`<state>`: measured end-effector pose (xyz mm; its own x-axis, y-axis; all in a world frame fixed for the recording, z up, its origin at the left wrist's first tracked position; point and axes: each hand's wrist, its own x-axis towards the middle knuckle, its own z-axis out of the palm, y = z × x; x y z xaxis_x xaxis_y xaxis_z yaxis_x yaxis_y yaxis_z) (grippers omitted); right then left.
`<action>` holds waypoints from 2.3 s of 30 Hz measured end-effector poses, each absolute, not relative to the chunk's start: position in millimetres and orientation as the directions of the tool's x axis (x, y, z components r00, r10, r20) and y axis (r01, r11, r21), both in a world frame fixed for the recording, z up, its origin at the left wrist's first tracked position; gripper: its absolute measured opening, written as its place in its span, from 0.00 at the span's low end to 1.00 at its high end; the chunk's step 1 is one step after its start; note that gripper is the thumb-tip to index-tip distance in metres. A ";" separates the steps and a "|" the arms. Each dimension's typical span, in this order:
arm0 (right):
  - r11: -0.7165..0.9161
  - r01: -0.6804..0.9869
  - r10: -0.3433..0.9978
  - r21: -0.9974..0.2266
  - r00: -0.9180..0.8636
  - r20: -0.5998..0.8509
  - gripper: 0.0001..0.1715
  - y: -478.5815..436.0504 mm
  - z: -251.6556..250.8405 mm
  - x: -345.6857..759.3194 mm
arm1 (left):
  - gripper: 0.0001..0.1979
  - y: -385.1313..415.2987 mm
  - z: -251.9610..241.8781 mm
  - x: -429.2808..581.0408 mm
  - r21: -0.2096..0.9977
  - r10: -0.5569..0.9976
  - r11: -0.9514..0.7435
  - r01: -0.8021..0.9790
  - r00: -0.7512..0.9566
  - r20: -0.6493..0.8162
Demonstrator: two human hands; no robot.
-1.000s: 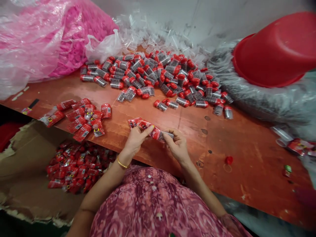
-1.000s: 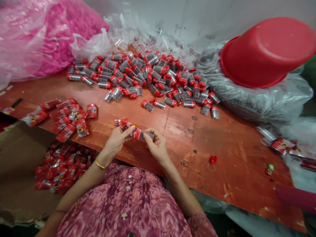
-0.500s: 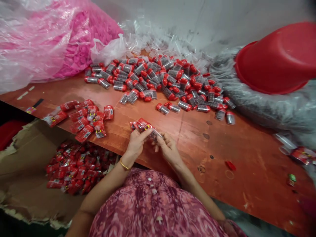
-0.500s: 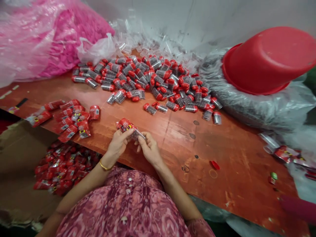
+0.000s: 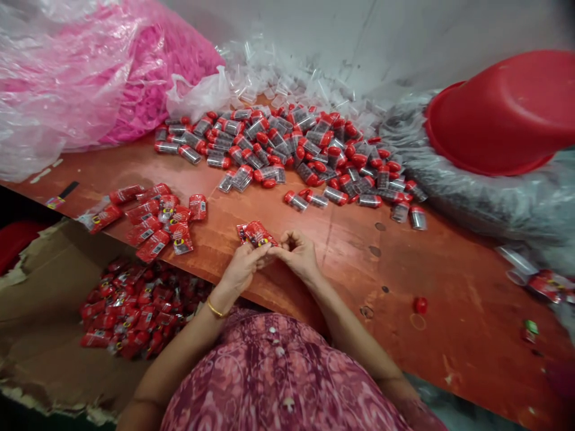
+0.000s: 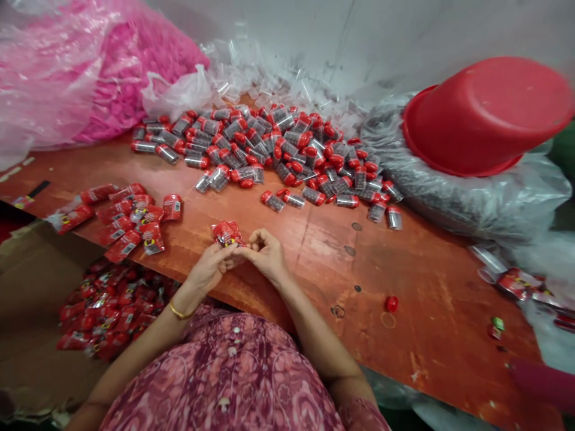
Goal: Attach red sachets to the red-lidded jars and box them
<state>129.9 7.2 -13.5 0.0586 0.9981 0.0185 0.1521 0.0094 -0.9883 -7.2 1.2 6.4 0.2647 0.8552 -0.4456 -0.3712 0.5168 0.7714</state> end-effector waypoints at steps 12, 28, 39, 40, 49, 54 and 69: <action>0.140 0.947 0.956 -0.289 -0.054 0.289 0.23 73.7 -28.4 176.6 | 0.17 37.1 22.9 -129.8 0.164 0.929 0.350 0.922 -0.365 0.068; 0.141 0.979 0.985 -0.147 -0.124 0.119 0.13 54.6 -9.1 168.4 | 0.17 14.1 9.4 -70.4 0.353 0.941 -0.259 0.899 0.152 0.304; 0.151 0.886 0.967 -0.439 -0.040 0.253 0.16 9.8 -11.9 161.0 | 0.12 21.9 -19.7 -22.1 0.529 0.981 -0.173 0.831 0.096 0.170; 0.173 0.834 0.960 -0.524 -0.024 0.279 0.16 7.1 -11.4 156.4 | 0.13 21.9 -17.9 -20.8 0.566 0.982 -0.157 0.810 0.069 0.174; 0.004 -0.067 0.998 -0.998 0.062 0.000 0.18 12.5 -5.9 111.1 | 0.16 13.5 4.2 -8.3 0.848 0.983 -0.151 0.508 -0.010 0.181; 0.026 0.033 0.990 -0.999 0.138 0.030 0.20 5.5 -5.4 115.9 | 0.22 2.3 13.6 -13.1 0.918 0.975 0.194 0.346 0.033 -0.219; 0.215 0.814 0.967 -0.540 -0.100 0.234 0.21 20.8 -10.6 156.3 | 0.15 18.8 16.8 -9.2 0.697 0.792 0.566 -0.440 0.057 -0.608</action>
